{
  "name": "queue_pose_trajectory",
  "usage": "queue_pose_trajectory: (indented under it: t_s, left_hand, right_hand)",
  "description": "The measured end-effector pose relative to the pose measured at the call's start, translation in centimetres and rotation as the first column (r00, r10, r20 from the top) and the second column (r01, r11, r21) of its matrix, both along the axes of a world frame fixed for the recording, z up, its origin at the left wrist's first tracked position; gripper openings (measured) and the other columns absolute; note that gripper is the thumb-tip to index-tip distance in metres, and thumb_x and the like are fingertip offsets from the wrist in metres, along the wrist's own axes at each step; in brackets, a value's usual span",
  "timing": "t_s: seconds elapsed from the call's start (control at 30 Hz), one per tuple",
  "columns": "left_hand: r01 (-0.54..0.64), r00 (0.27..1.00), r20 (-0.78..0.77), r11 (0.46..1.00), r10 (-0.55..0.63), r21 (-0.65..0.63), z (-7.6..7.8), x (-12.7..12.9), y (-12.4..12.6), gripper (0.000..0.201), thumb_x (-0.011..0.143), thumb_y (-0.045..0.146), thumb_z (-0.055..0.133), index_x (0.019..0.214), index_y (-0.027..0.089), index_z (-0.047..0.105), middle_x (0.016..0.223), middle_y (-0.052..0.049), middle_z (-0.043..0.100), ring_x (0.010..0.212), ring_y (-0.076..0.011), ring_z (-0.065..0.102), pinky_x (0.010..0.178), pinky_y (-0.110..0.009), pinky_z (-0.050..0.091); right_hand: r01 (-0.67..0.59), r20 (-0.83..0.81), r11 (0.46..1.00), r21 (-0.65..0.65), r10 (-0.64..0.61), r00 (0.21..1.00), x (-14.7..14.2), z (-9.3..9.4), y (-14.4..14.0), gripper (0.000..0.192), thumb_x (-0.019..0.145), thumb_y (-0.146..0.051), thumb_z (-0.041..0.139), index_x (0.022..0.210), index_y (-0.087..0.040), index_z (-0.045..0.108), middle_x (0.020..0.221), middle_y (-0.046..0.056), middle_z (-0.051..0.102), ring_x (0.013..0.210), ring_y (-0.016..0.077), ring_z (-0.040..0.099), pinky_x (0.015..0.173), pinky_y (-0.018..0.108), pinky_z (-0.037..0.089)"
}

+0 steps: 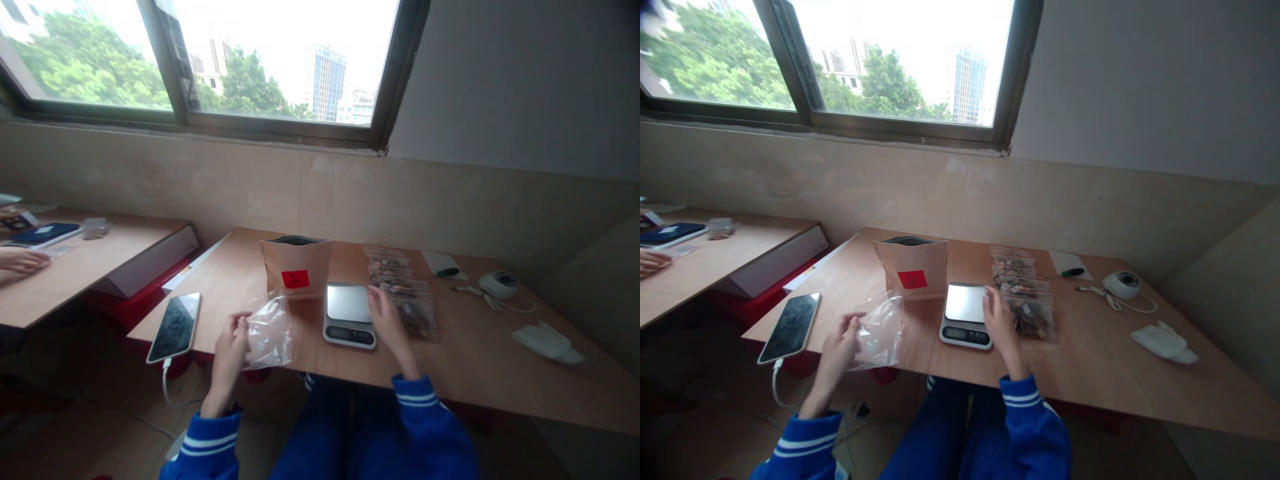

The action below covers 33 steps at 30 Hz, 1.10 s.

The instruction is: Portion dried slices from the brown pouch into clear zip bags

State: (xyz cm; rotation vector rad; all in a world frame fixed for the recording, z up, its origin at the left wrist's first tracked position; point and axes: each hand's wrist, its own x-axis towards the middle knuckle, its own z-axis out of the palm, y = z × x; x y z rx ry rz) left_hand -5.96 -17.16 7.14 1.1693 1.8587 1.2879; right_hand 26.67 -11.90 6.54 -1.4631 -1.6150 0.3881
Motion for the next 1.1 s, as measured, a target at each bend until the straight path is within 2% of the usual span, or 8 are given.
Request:
queue_pose_trajectory:
  t_s: [0.2,0.33,0.47,0.57,0.67,0.83,0.97,1.1]
  left_hand:
    - [-0.097,0.884,-0.467,0.987,0.026,-0.127,-0.5,-5.4,3.6,0.031,0.090,0.034,0.037,0.104,0.020,0.060,0.078,-0.006,0.067,0.066,-0.0227,0.066,0.063,-0.032,0.048]
    - [-0.148,0.748,-0.663,0.976,0.007,-0.157,-2.1,-5.0,8.2,0.035,0.088,0.027,0.038,0.109,0.009,0.060,0.100,-0.022,0.067,0.100,-0.0342,0.065,0.084,-0.044,0.050]
    - [-0.062,0.718,-0.690,0.995,0.095,0.073,-3.1,-4.1,10.9,0.052,0.083,0.012,0.037,0.133,-0.001,0.044,0.131,-0.028,0.052,0.126,-0.0337,0.051,0.102,-0.047,0.042]
    - [0.248,0.754,-0.653,0.951,-0.070,0.184,-3.4,-3.7,11.8,0.057,0.083,0.005,0.029,0.138,0.009,0.043,0.146,-0.017,0.043,0.137,-0.0229,0.040,0.112,-0.038,0.035]
    - [0.381,0.778,-0.574,0.918,-0.254,0.110,-3.7,-2.8,12.4,0.049,0.090,0.016,0.030,0.136,0.015,0.046,0.143,-0.012,0.050,0.131,-0.0219,0.048,0.110,-0.038,0.038]
    - [0.325,0.745,-0.595,0.943,-0.301,-0.070,-4.1,-0.7,12.8,0.044,0.094,0.030,0.032,0.134,0.019,0.047,0.131,-0.014,0.060,0.122,-0.0305,0.055,0.108,-0.053,0.033]
    - [0.263,0.709,-0.670,0.964,-0.221,-0.039,-4.1,-0.3,13.4,0.051,0.088,0.019,0.037,0.138,0.009,0.039,0.137,-0.020,0.052,0.125,-0.0305,0.052,0.104,-0.048,0.040]
    - [0.169,0.641,-0.756,0.985,-0.133,-0.030,-3.8,-1.4,14.0,0.043,0.082,0.017,0.044,0.121,0.004,0.055,0.137,-0.025,0.046,0.123,-0.0355,0.051,0.103,-0.047,0.040]
  right_hand:
    - [0.108,0.417,0.993,0.048,-0.118,0.901,10.1,-2.6,3.7,0.035,0.084,-0.015,0.036,0.101,-0.016,0.067,0.110,0.015,0.067,0.106,0.0266,0.059,0.097,0.045,0.043]
    - [0.146,0.537,0.989,-0.005,-0.121,0.835,11.6,-3.4,4.2,0.028,0.082,-0.018,0.043,0.095,-0.016,0.068,0.106,0.015,0.067,0.104,0.0283,0.058,0.092,0.044,0.043]
    - [0.216,0.608,0.976,-0.024,-0.157,0.778,11.8,-3.2,3.7,0.019,0.078,-0.019,0.047,0.088,-0.017,0.064,0.101,0.015,0.066,0.099,0.0301,0.058,0.086,0.043,0.042]
    - [0.251,0.607,0.967,-0.036,-0.178,0.775,12.2,-2.2,2.9,0.014,0.077,-0.022,0.050,0.085,-0.018,0.060,0.091,0.012,0.068,0.090,0.0297,0.061,0.085,0.044,0.041]
    - [0.251,0.560,0.964,-0.087,-0.161,0.813,12.5,-0.8,1.5,0.014,0.079,-0.028,0.049,0.085,-0.020,0.058,0.081,0.008,0.070,0.077,0.0267,0.065,0.080,0.040,0.043]
    - [0.281,0.416,0.957,-0.069,-0.228,0.880,12.3,1.3,-1.9,0.026,0.084,-0.036,0.046,0.094,-0.023,0.066,0.089,0.009,0.075,0.079,0.0280,0.070,0.067,0.035,0.047]
    - [0.330,0.296,0.941,-0.076,-0.295,0.908,12.0,2.6,-4.9,0.034,0.084,-0.045,0.048,0.093,-0.024,0.072,0.090,0.009,0.076,0.081,0.0282,0.072,0.063,0.031,0.049]
    - [0.446,0.218,0.893,-0.064,-0.423,0.879,12.1,3.2,-7.5,0.040,0.081,-0.050,0.049,0.093,-0.020,0.074,0.089,0.011,0.076,0.083,0.0297,0.072,0.062,0.030,0.050]
